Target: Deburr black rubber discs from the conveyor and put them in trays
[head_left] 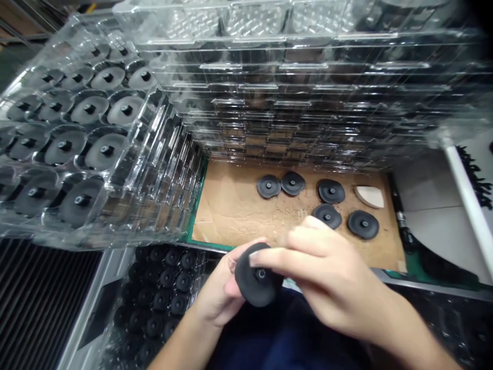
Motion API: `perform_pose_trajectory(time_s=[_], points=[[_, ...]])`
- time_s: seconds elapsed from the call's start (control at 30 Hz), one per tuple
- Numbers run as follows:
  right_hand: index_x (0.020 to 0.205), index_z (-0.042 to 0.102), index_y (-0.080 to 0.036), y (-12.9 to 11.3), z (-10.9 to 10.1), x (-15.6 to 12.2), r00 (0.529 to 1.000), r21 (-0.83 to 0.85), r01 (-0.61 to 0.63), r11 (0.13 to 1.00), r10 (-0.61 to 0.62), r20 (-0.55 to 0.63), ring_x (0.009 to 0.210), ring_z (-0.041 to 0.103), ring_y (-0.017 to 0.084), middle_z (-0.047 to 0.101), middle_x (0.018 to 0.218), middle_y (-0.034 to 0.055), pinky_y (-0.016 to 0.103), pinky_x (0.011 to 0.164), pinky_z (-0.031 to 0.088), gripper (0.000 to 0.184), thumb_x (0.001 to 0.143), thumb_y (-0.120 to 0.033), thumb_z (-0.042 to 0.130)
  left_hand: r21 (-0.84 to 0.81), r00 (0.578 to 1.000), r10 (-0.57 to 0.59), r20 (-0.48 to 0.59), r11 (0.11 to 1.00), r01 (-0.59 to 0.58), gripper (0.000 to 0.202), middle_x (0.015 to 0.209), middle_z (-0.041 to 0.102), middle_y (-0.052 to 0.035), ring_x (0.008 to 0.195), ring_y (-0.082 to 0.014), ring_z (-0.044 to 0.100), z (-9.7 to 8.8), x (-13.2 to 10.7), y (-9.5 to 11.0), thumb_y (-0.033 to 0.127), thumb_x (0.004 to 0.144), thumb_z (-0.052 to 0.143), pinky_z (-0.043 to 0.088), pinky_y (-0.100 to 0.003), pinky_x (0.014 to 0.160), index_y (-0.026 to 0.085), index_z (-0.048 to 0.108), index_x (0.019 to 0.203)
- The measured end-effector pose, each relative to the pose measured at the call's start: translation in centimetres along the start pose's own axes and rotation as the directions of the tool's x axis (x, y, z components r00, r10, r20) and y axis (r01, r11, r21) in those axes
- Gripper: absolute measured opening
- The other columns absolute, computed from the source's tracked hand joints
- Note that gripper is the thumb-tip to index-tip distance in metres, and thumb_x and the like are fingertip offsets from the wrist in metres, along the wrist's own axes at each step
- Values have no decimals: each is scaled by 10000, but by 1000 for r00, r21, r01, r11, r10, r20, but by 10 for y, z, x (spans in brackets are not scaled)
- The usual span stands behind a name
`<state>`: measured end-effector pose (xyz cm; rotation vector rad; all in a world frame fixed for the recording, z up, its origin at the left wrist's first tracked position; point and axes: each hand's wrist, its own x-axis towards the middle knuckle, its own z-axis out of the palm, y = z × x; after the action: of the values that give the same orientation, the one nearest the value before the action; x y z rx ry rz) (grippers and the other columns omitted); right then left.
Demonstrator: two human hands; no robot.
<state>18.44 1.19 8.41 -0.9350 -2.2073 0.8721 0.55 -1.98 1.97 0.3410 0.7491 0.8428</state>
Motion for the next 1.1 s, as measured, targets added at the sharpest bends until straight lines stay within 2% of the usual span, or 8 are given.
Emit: perform_pose_trajectory(time_s=[0.23, 0.37, 0.47, 0.6, 0.73, 0.8, 0.93, 1.1], points=[[995, 710, -265, 15, 14, -45, 937, 591, -349, 728, 293, 192, 692, 645, 133, 726, 833, 1, 239, 631, 493, 194, 911, -324, 545, -210, 994, 72, 77, 976, -55, 586, 1063, 733, -17, 934, -208, 697, 0, 4, 7, 415, 532, 835, 520, -267, 842, 250, 684, 1074], [981, 726, -257, 25, 29, -54, 784, 537, -469, 701, 611, -112, 842, 685, 188, 736, 955, 31, 257, 704, 546, 182, 875, -324, 595, -221, 996, 67, 62, 974, -51, 568, 1065, 733, -28, 939, -220, 697, 5, 4, 6, 383, 553, 834, 527, -277, 852, 239, 684, 1081], [1032, 696, -296, 12, 28, -39, 684, 453, -463, 762, 632, -364, 897, 670, 176, 719, 1022, 0, 245, 736, 538, 183, 882, -297, 591, -196, 996, 90, 20, 977, -85, 570, 1073, 731, -27, 946, -219, 694, 7, 4, 3, 345, 552, 844, 525, -276, 864, 250, 681, 1090], [1140, 619, -200, -15, 31, -8, 833, 103, -244, 964, 263, -488, 867, 637, 173, 700, 1013, 46, 284, 752, 501, 259, 915, -165, 494, -114, 983, 165, -74, 978, -173, 543, 1029, 731, -15, 947, -178, 673, 8, 5, 0, 358, 512, 859, 511, -220, 846, 241, 705, 1019], [1042, 632, -124, -21, 37, 8, 979, 81, -107, 991, 120, -166, 749, 613, 157, 692, 859, 48, 286, 703, 473, 216, 905, -103, 466, -58, 966, 198, -165, 976, -210, 515, 1055, 713, 1, 948, -186, 669, 7, 3, 2, 351, 533, 854, 520, -252, 856, 283, 701, 1019], [991, 643, -145, -18, 37, 11, 984, 79, -137, 987, 145, -103, 744, 608, 150, 689, 857, 32, 273, 677, 457, 193, 904, -105, 475, -37, 961, 186, -203, 980, -198, 539, 1047, 712, -6, 958, -196, 667, 10, 2, 2, 353, 521, 859, 517, -257, 869, 283, 698, 1031], [1070, 610, -69, -15, 37, 13, 946, -51, -98, 994, 77, -316, 774, 599, 184, 679, 884, 101, 321, 698, 431, 249, 924, -110, 412, -49, 982, 128, -139, 989, -136, 560, 1011, 718, -37, 982, -207, 656, 17, 2, 1, 459, 533, 826, 496, -268, 913, 241, 705, 1034], [1013, 616, -153, -16, 23, -8, 982, 29, -139, 990, 141, -123, 647, 545, 125, 661, 784, 5, 256, 623, 398, 193, 897, -97, 471, -70, 985, 131, -115, 988, -139, 580, 1059, 716, -15, 980, -201, 658, 11, 0, 5, 372, 499, 865, 498, -263, 897, 277, 697, 1046]])
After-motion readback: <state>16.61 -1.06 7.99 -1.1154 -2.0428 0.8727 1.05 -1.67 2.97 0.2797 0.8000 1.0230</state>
